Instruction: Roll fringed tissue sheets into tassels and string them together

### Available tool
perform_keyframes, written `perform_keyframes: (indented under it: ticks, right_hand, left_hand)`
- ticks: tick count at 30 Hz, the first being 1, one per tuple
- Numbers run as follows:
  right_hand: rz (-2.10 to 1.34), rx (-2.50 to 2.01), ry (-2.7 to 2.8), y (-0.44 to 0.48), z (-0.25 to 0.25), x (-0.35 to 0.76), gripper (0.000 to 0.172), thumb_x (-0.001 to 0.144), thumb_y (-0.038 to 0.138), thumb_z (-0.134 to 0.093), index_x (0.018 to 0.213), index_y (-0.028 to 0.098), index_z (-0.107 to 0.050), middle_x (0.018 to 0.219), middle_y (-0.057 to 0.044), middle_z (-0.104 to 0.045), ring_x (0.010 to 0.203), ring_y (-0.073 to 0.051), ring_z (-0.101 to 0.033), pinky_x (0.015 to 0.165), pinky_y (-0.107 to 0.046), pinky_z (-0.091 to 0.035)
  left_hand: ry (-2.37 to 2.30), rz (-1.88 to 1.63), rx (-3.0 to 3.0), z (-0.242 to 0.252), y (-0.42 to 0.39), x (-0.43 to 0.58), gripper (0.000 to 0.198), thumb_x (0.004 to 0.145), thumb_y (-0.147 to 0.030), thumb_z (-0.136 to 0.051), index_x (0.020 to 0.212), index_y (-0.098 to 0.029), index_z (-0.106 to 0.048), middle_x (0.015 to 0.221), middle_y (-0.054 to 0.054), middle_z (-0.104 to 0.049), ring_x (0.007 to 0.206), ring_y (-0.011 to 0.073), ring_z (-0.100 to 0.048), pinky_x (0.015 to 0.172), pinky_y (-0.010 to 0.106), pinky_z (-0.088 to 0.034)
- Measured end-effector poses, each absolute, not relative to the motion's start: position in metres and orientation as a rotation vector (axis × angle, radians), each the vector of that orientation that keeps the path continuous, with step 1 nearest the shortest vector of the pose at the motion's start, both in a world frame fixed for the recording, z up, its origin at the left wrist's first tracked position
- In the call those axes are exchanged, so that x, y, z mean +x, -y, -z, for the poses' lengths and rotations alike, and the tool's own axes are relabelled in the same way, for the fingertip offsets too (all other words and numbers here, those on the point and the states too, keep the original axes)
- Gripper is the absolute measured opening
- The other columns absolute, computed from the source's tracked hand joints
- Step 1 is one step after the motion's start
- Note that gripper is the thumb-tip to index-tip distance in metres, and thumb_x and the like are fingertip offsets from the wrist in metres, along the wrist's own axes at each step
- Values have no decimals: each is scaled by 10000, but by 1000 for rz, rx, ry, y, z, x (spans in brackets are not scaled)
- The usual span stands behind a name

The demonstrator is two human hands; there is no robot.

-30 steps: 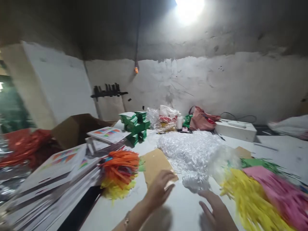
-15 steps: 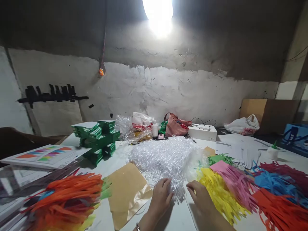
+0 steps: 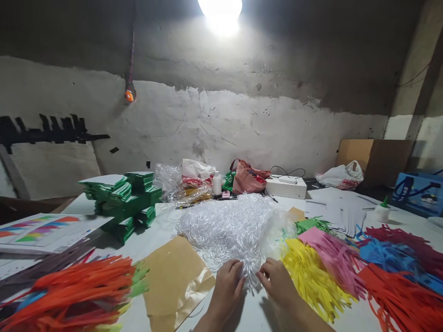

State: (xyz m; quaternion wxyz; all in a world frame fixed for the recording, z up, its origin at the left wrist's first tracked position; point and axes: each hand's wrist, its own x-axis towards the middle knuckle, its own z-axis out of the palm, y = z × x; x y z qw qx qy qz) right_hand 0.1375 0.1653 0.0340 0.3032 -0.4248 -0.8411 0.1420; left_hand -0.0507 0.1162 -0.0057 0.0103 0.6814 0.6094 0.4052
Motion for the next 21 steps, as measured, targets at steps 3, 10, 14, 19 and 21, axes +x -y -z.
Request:
perform_keyframes:
  ticks: [3, 10, 14, 19, 21]
  right_hand:
    - [-407, -1176, 2198, -153, -18, 135, 86, 849, 153, -664, 808, 179, -735, 886, -57, -705, 853, -245, -635, 817, -338, -399]
    - [-621, -1057, 2069, -156, -3, 133, 156, 811, 80, -576, 724, 170, -669, 754, -29, -626, 726, -187, -596, 683, -280, -404]
    - [-742, -821, 2036, -148, -10, 141, 106, 816, 189, -594, 717, 201, -629, 867, -47, -614, 852, -211, -603, 780, -311, -454]
    - [-888, -558, 1996, -116, -40, 154, 252, 903, 450, -567, 782, 233, -609, 1023, -82, -643, 1031, -262, -591, 966, -420, -428]
    - [-1160, -471, 1901, -96, -53, 177, 338, 946, 541, -518, 834, 235, -608, 879, -64, -675, 905, -244, -634, 963, -442, -446]
  left_hand:
    - [-1899, -1256, 2149, 7, -117, -50, 311, 877, -194, -556, 1164, -192, -676, 1190, 134, -697, 1137, 299, -640, 1012, 506, -512]
    - [-1750, -1105, 2402, 2, -115, -48, 510, 856, -122, -542, 1360, -197, -556, 1456, 157, -556, 1378, 347, -462, 1136, 616, -363]
    - [-1545, -920, 2568, -4, -122, -35, 747, 782, -30, -550, 1466, -308, -433, 1529, 28, -512, 1458, 292, -367, 1218, 612, -201]
    - [-1570, -786, 2544, -8, -129, -24, 580, 787, -40, -571, 1252, -382, -627, 1322, -32, -697, 1361, 309, -504, 1170, 669, -231]
    - [-1654, -795, 2495, -8, -130, -26, 486, 784, -20, -557, 1123, -339, -695, 1285, -1, -718, 1336, 325, -523, 1144, 679, -251]
